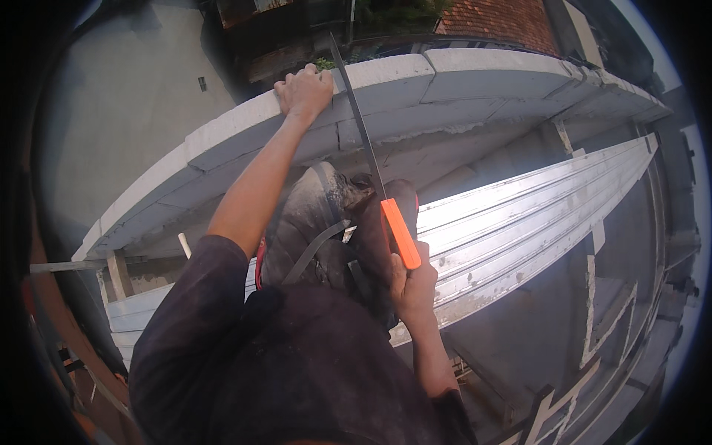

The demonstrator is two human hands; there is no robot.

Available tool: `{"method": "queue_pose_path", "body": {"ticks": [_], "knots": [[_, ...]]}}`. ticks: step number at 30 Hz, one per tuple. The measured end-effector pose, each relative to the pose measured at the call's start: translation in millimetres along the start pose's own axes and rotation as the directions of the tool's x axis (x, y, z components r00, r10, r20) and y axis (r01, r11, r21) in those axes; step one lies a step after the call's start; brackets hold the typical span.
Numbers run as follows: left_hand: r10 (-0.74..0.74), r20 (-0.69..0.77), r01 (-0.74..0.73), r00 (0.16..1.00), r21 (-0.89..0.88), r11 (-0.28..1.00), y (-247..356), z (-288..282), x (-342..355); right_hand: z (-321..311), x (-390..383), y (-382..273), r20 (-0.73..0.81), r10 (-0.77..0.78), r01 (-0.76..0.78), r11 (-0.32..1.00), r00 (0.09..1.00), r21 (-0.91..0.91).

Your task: The person uses a hand saw to cut a white concrete block on a rooftop. They hold the block with one hand and saw back and forth with the other, creating a cut line along the block's length.

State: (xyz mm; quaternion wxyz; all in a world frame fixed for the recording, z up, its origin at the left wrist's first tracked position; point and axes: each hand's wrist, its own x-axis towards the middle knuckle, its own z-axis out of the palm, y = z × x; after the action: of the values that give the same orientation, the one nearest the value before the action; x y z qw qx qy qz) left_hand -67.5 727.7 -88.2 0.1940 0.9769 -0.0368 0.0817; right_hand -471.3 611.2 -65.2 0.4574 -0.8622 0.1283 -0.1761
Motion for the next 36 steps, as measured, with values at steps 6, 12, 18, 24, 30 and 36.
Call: {"method": "queue_pose_path", "body": {"ticks": [6, 12, 18, 24, 30, 36], "knots": [[-0.017, -0.026, 0.017, 1.0, 0.011, 1.0, -3.9, 7.0, 4.1, 20.8, 71.0, -14.9, 0.042, 0.024, -0.026, 0.998, 0.999, 0.048], [0.023, 0.009, -0.023, 1.0, 0.03, 0.999, 2.8, -1.4, 5.1, 52.3, 100.1, 8.6, -0.073, -0.15, 0.146, 0.987, 0.986, -0.06], [0.026, -0.053, -0.026, 0.998, -0.004, 1.0, -0.4, 8.5, -1.0, 16.0, -41.3, 73.7, -0.016, -0.051, 0.051, 0.999, 0.999, 0.011], [0.008, -0.009, -0.007, 1.0, 0.007, 1.0, 0.5, 5.4, 7.2, 59.7, 115.7, 7.2, -0.04, -0.042, 0.045, 0.997, 0.998, 0.063], [-0.001, 0.005, 0.001, 1.0, 0.022, 1.0, 2.7, -1.0, 0.5, 35.1, 0.4, 65.7, -0.028, -0.052, 0.054, 0.996, 0.998, 0.072], [0.009, -0.061, -0.006, 0.998, 0.044, 0.999, -3.7, 10.1, 2.9, 39.5, 9.3, 56.5, -0.062, -0.103, 0.107, 0.992, 0.993, 0.06]]}}
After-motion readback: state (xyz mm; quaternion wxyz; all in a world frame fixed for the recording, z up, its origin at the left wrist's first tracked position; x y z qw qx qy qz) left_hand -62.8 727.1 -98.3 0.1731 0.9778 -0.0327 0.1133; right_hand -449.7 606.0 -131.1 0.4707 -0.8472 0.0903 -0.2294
